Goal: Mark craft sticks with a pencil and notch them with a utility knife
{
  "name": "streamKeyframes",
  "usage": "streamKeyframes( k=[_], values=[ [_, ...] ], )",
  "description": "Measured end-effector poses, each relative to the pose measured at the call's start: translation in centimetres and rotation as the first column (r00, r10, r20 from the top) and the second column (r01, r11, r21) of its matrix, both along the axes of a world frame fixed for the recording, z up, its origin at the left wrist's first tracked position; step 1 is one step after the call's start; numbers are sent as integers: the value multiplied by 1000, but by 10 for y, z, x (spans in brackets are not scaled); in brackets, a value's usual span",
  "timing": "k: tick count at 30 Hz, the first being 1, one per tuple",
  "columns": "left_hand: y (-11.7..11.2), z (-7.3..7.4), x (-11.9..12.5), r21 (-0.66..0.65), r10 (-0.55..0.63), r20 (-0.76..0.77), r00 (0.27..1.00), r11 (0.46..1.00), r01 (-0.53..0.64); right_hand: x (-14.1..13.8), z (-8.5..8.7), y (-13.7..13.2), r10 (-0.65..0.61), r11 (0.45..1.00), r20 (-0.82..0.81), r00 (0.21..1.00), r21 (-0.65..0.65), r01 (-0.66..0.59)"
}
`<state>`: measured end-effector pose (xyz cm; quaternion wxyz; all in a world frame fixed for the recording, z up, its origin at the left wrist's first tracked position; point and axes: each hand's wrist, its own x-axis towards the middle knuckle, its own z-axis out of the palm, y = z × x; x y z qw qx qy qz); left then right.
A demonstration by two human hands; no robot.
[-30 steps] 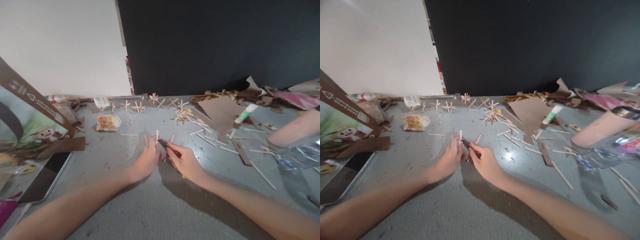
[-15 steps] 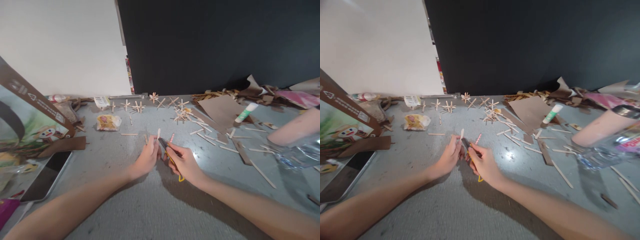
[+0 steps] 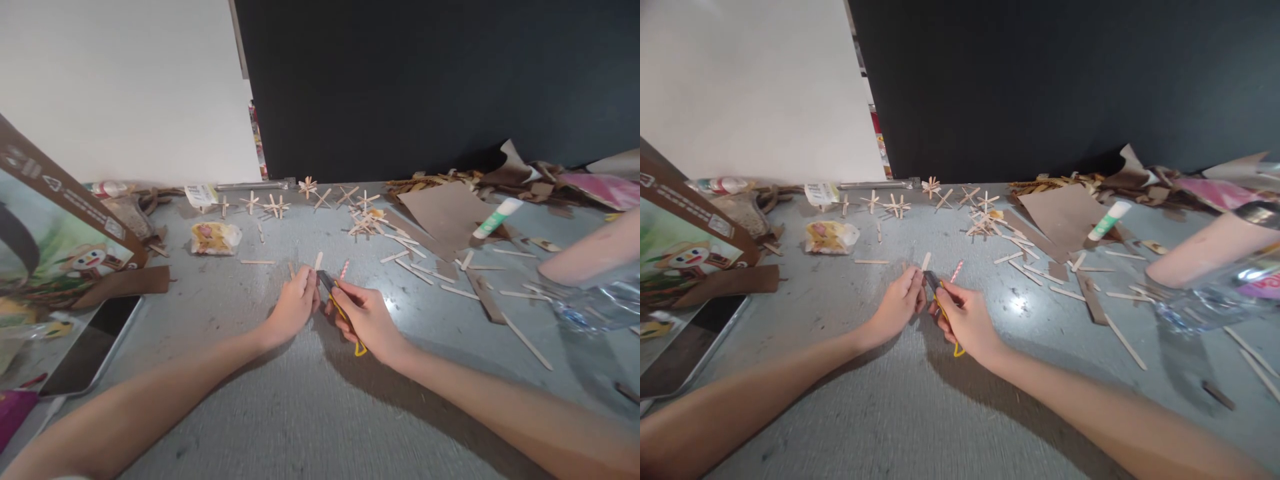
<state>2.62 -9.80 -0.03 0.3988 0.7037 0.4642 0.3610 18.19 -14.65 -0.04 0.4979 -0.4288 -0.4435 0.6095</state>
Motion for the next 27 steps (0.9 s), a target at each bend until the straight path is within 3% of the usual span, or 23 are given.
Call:
streamKeyframes(
  k=[9,16,27],
  values=[
    [1,-1,-2,-50,-37,65,997,998,41,1,5,-2,3,994,-143,990,-106,-19],
    [3,-4,-2,-35,-72,113,991,996,76,3,7,-3,47,977,-279,959,-188,-103],
    [2,-1,-1,-52,-69,97,993,996,75,2,11,-4,66,959,-349,935,-235,-155]
  ],
)
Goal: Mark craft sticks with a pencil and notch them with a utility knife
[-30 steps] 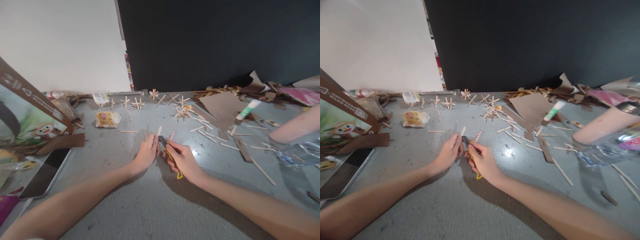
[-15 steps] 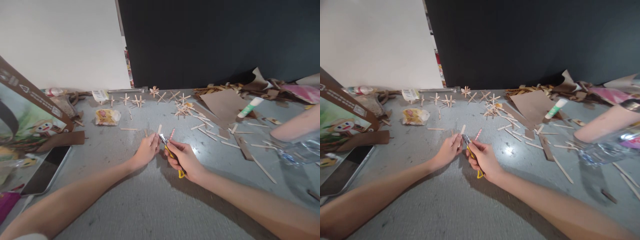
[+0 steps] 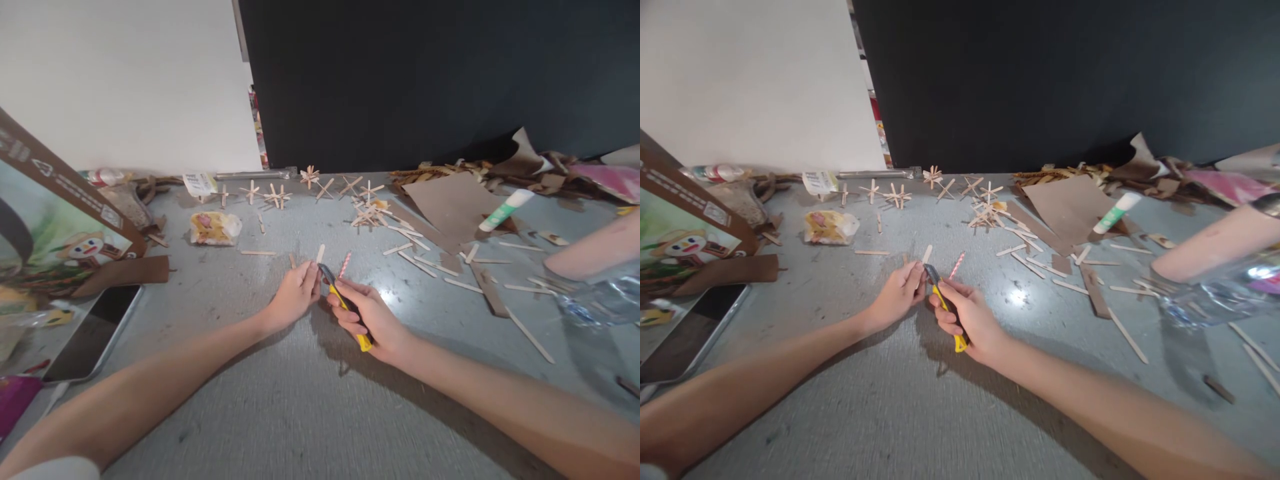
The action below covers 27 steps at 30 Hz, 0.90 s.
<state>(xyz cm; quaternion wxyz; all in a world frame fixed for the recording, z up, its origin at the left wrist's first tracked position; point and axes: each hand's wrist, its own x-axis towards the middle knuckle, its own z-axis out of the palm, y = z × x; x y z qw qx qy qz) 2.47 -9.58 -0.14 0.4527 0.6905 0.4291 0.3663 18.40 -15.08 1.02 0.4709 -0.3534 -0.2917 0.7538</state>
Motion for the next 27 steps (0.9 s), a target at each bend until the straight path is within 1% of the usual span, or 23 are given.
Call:
streamKeyframes(
  k=[4,8,14,17,19,22,24,25,26,27],
  values=[
    [0,-1,0,-11,2,16,1000,1000,-2,0,0,-1,21,999,-38,999,-44,-23],
    [1,-1,1,-27,-18,30,999,999,19,0,-2,-1,23,998,-91,996,-59,-28],
    [0,0,1,-27,-38,68,997,999,40,0,-5,2,46,999,-100,994,-13,-48],
    [-1,1,1,-15,-26,60,998,1000,27,0,-4,3,66,998,-93,993,-1,-67],
    [-2,0,1,-13,-2,50,999,1000,3,2,-2,4,64,998,-54,996,28,-62],
    [-1,-1,1,-24,37,53,998,999,-36,7,0,8,7,989,76,997,149,-19],
    [-1,-2,1,-42,36,79,996,999,-33,12,2,13,-92,955,227,969,297,21],
    [-1,-3,2,-49,19,89,996,999,-14,16,2,16,-170,919,322,931,392,33],
    [-2,-3,2,-51,-4,91,996,999,8,19,1,20,-262,872,415,871,489,29],
    [-2,-3,2,-45,-29,81,996,998,33,22,0,24,-358,817,492,794,577,11]
  ],
)
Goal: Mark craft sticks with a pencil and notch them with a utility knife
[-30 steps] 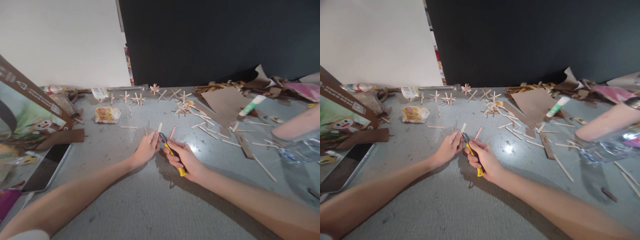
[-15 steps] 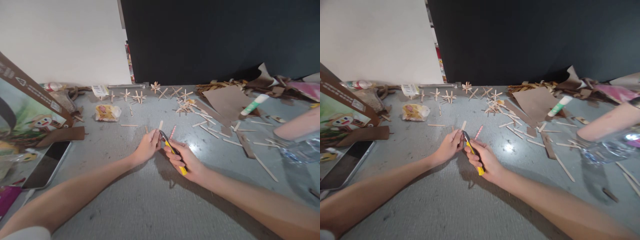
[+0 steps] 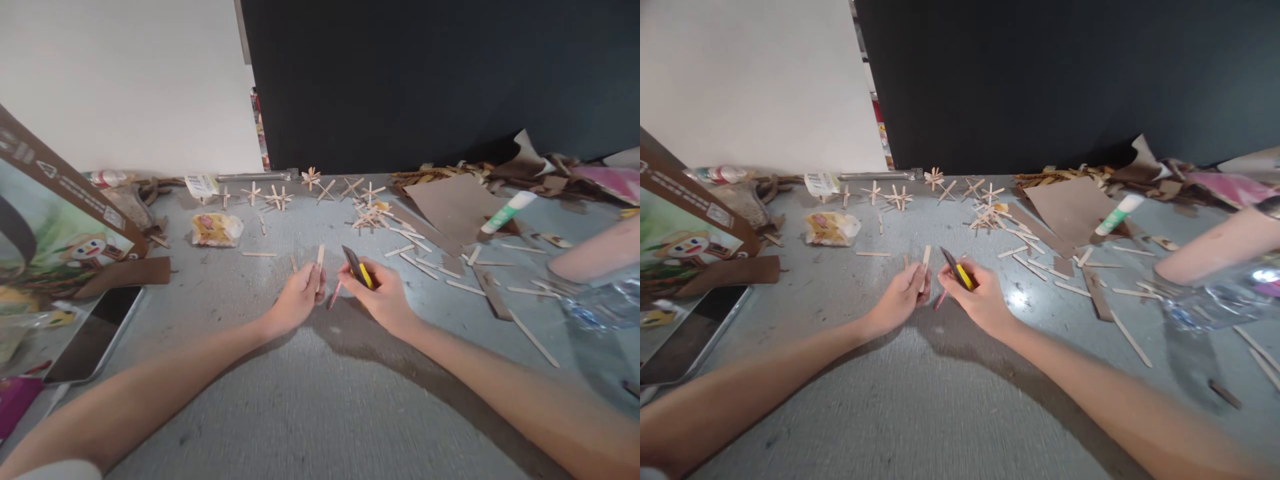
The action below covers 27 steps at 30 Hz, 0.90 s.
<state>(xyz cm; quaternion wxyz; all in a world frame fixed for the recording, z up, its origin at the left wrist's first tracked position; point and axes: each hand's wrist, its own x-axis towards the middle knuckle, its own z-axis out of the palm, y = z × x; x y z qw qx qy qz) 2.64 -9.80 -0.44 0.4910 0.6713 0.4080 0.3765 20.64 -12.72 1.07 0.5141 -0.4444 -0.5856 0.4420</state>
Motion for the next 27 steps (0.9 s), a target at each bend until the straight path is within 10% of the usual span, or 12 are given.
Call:
streamKeyframes(
  k=[11,27],
  values=[
    [-9,6,-4,140,-148,-374,916,967,214,7,-19,11,-160,943,349,923,330,38],
    [-12,10,-3,134,-127,-491,862,967,218,5,-16,9,-107,957,349,931,290,1]
  ],
)
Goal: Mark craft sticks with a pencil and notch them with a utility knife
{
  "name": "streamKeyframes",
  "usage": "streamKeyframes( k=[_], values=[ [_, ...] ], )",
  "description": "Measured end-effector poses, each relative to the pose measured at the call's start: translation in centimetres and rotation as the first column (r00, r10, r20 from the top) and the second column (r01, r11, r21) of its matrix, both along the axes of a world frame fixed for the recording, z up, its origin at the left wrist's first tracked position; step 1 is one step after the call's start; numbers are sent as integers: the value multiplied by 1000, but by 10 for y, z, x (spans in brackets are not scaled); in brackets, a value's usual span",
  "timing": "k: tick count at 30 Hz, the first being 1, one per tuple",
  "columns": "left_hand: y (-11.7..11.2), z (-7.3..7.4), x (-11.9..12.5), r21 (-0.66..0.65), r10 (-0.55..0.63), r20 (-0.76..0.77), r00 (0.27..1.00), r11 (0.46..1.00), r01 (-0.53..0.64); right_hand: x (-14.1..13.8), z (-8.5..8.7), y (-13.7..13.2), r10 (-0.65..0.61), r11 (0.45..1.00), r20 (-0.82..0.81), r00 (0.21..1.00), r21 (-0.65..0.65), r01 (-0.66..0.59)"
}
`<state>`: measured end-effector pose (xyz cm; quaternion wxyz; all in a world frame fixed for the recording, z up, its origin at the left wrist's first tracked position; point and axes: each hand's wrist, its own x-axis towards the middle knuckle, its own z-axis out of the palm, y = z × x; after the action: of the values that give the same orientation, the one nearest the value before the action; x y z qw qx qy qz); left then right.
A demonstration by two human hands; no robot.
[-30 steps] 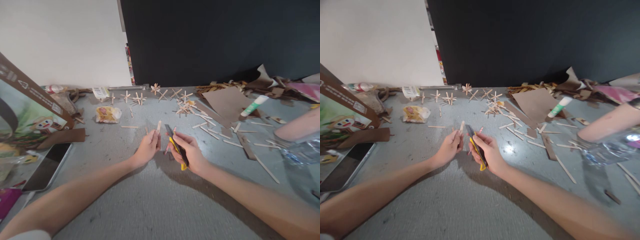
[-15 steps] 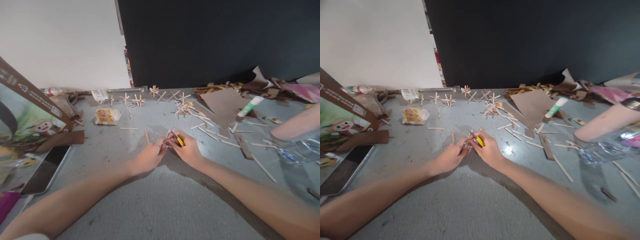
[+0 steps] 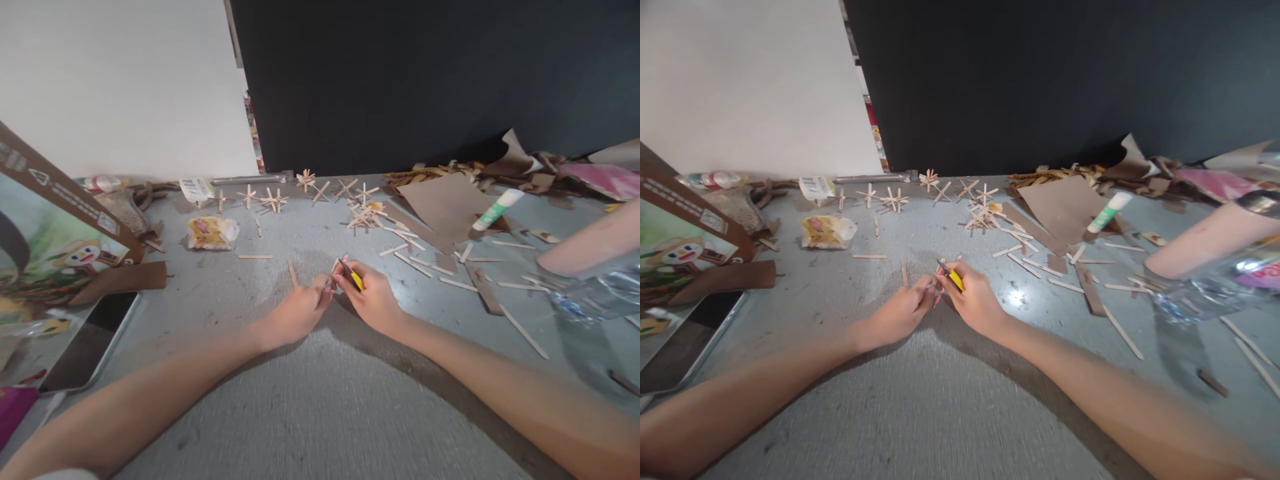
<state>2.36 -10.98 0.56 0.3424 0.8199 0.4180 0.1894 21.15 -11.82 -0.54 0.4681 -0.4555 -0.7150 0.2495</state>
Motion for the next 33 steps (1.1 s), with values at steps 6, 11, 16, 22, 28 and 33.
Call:
streamKeyframes(
  k=[6,11,16,22,28,33],
  values=[
    [-1,-6,1,35,32,-4,999,999,-32,-9,4,-8,-44,991,-120,992,-133,28],
    [-2,-10,0,49,3,9,1000,999,-3,-19,9,-15,-61,954,-301,952,-299,-34],
    [8,-14,0,64,-42,308,950,998,23,-22,17,-20,31,865,-451,892,-435,-250],
    [13,-13,3,-165,144,479,866,984,-72,-13,19,-13,-15,971,-240,971,-234,-42],
    [12,-9,1,-74,224,442,869,974,-213,-10,9,-8,-46,931,-277,960,-359,-60],
    [11,-9,0,-29,265,415,871,960,-278,-11,15,-16,70,944,-114,991,-313,-103]
  ],
)
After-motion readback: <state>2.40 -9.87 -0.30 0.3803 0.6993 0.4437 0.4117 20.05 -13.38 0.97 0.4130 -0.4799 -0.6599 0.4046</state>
